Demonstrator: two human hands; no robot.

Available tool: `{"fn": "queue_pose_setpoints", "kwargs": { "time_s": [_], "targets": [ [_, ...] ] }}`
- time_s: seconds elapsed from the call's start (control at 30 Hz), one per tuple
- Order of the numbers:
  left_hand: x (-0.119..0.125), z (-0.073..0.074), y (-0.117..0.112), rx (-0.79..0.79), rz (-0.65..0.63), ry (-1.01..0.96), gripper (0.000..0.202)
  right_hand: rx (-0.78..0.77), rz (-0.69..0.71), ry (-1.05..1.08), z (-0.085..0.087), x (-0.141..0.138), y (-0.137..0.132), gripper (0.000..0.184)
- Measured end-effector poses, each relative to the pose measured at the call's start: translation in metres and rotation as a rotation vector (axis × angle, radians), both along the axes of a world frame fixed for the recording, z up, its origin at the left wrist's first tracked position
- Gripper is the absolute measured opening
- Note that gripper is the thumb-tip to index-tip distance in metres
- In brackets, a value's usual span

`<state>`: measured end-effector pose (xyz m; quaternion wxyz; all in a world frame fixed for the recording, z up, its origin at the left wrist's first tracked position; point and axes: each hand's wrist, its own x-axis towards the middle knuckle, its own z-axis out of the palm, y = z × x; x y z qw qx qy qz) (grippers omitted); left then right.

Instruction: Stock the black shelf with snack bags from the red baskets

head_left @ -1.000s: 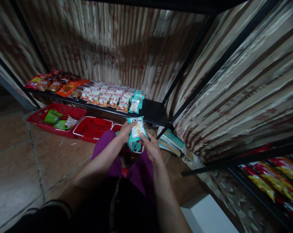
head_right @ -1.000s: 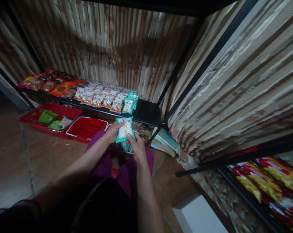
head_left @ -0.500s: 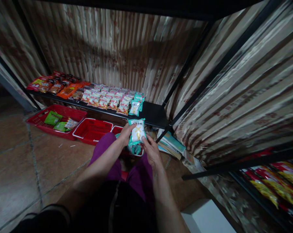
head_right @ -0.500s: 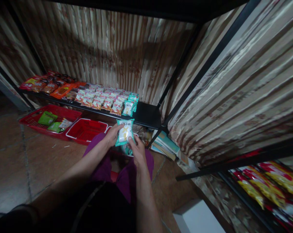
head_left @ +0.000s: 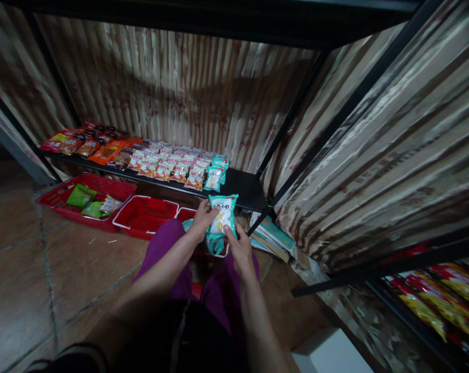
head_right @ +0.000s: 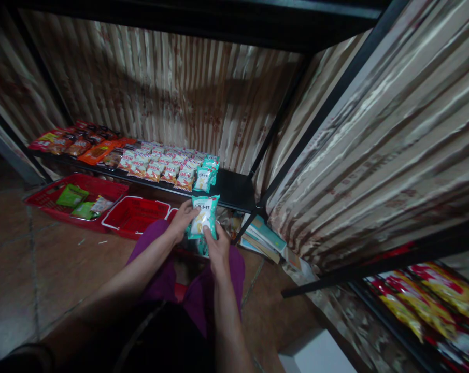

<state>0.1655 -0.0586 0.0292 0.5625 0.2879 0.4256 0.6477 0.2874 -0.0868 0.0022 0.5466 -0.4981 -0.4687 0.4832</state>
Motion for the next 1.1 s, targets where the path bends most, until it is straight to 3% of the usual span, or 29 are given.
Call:
{"fn": "queue_pose_setpoints", "kwargs": {
  "time_s": [0.13,0.27,0.37,0.47,0.57,0.73,1.0,1.1],
  "targets": [
    [0.002,-0.010,0.007,0.006,0.139,0.191,0.053,0.099,-0.121,-0.302,-0.005,0.003,0.004,0.059],
    [0.002,-0.016,0.010,0.071,0.162,0.340,0.035,0.259,-0.215,-0.629,-0.009,0.003,0.002,0.059],
    [0.002,-0.011,0.007,0.079,0.121,0.278,0.027,0.412,-0.286,-0.815,-0.012,0.000,-0.001,0.054],
    [0.003,-0.002,0.000,0.076,0.013,0.103,0.032,0.520,-0.335,-0.925,-0.014,-0.003,-0.003,0.050],
    [0.004,0.006,-0.004,0.081,-0.041,-0.005,0.044,0.591,-0.341,-0.982,-0.016,-0.005,-0.006,0.051],
    [0.004,0.012,-0.003,0.094,0.045,-0.054,0.046,0.667,-0.245,-0.991,-0.013,-0.009,-0.012,0.056],
    [-0.007,0.000,0.008,0.081,0.137,-0.229,0.040,0.735,-0.043,-0.904,-0.001,-0.008,-0.019,0.056],
    [-0.009,-0.005,0.010,0.071,0.105,-0.316,0.037,0.676,-0.056,-0.820,0.004,-0.006,-0.017,0.053]
  ]
}}
